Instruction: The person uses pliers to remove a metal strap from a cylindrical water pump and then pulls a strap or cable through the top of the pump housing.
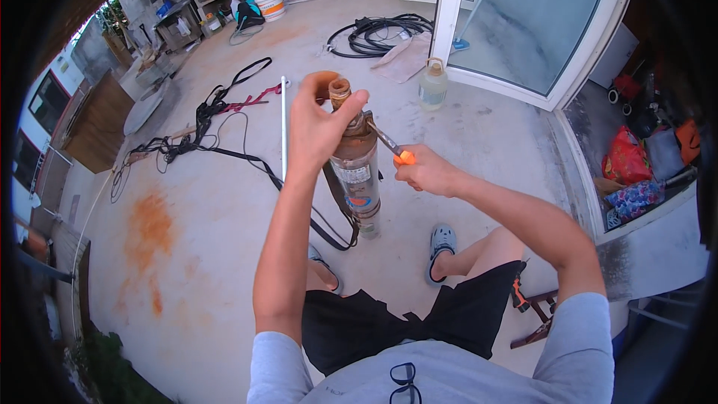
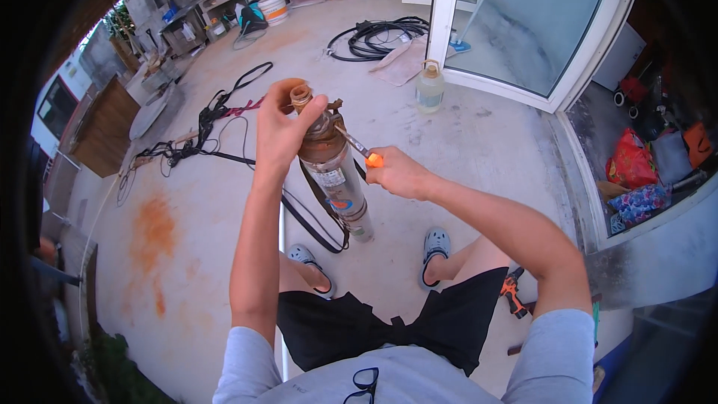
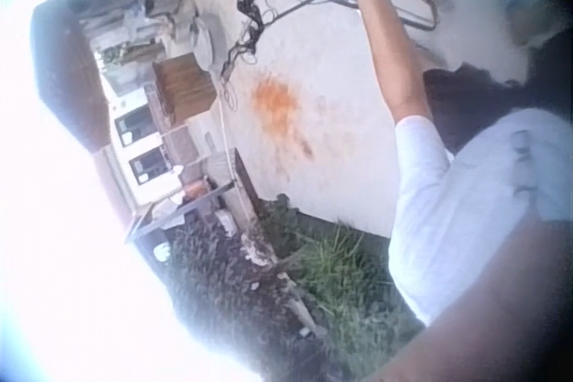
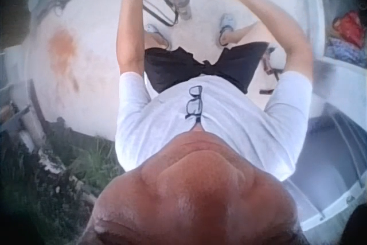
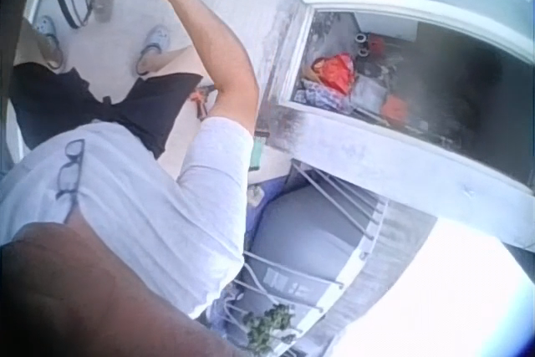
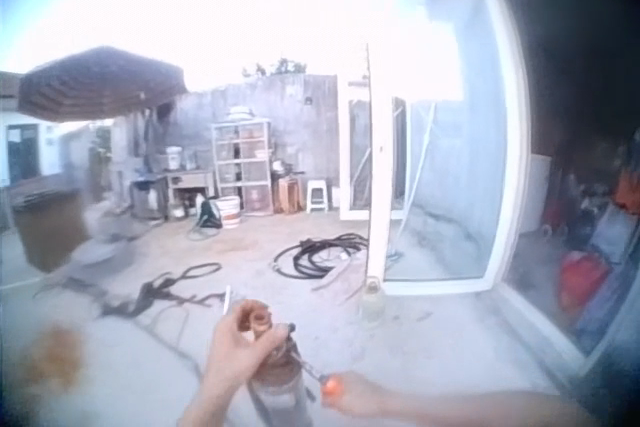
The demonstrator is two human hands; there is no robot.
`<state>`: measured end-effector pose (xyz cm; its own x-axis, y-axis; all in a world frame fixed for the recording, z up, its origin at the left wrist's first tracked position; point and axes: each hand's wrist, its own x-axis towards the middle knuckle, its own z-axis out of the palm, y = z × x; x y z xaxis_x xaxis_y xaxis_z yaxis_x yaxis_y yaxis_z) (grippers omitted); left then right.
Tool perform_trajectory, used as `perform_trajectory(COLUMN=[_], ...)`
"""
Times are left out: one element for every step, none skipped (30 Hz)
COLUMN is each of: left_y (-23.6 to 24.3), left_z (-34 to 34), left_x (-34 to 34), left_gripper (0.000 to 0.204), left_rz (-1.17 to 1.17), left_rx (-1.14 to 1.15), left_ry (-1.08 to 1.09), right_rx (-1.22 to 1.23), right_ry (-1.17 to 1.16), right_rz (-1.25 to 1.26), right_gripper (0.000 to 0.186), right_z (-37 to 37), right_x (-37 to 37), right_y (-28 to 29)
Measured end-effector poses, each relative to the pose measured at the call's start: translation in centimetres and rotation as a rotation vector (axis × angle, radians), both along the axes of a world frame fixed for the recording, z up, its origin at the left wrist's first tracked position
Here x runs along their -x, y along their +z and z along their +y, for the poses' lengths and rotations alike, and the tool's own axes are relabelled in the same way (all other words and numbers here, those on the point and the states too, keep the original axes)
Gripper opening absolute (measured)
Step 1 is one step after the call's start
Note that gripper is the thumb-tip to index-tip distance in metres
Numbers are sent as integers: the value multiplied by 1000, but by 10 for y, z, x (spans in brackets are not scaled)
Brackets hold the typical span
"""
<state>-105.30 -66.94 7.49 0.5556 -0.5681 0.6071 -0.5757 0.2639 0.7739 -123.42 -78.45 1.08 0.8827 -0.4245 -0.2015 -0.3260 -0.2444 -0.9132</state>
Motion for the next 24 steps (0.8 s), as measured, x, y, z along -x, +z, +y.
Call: perform_trajectory(left_y=[0,-1,-3,-6,-7,-8,-6,-5,-5,-3,0,0,-2,-2,1,2,3,4,4,5,6,6,5,3], left_z=[-3,-10,-15,-16,-14,-13,-15,-15,-14,-15,-14,-17,-21,-22,-23,-22,-19,-19,-21,-22,-21,-20,-20,-20], left_x=[-3,-3,-4,-3,1,2,0,0,-1,0,5,7,8,10,13,12,10,8,8,9,10,11,7,7], left_gripper=[42,34,28,28,24,21,16,16,15,14,14,14,14,14,14,14,14,15,17,17,18,18,15,15], left_rz=[-13,130,273,263,222,182,209,207,206,205,200,196,214,229,232,226,201,177,190,183,191,198,193,187], left_rx=[-12,-150,-290,-304,-238,-173,-183,-206,-190,-174,-238,-260,-236,-215,-244,-266,-271,-275,-264,-278,-257,-235,-216,-226], left_ry=[14,-61,-132,-125,-129,-132,-172,-157,-165,-172,-126,-112,-107,-101,-88,-73,-91,-109,-122,-102,-132,-160,-206,-182], right_rx=[-12,68,146,132,214,294,273,310,346,319,373,428,403,446,489,463,520,579,556,594,633,613,651,688], right_ry=[14,11,6,6,1,-5,-5,-8,-12,-5,-1,4,7,8,7,8,42,75,75,104,133,142,163,184], right_rz=[-13,-152,-291,-303,-329,-354,-363,-423,-483,-489,-502,-515,-524,-583,-642,-653,-726,-800,-811,-850,-890,-907,-969,-1033], right_gripper=[10,11,13,13,12,13,13,13,14,14,16,18,18,18,19,19,19,19,19,20,20,20,21,21], right_z=[2,4,3,0,-3,-5,-8,-10,-13,-16,-22,-29,-35,-39,-44,-50,-56,-62,-67,-74,-79,-82,-87,-91], right_x=[-5,-7,-8,-8,-8,-9,-12,-16,-18,-20,-21,-23,-24,-27,-30,-35,-40,-46,-52,-58,-64,-69,-75,-81], right_y=[-10,-18,-25,-31,-36,-41,-46,-46,-47,-50,-53,-56,-58,-59,-59,-60,-60,-61,-63,-64,-65,-64,-64,-64])
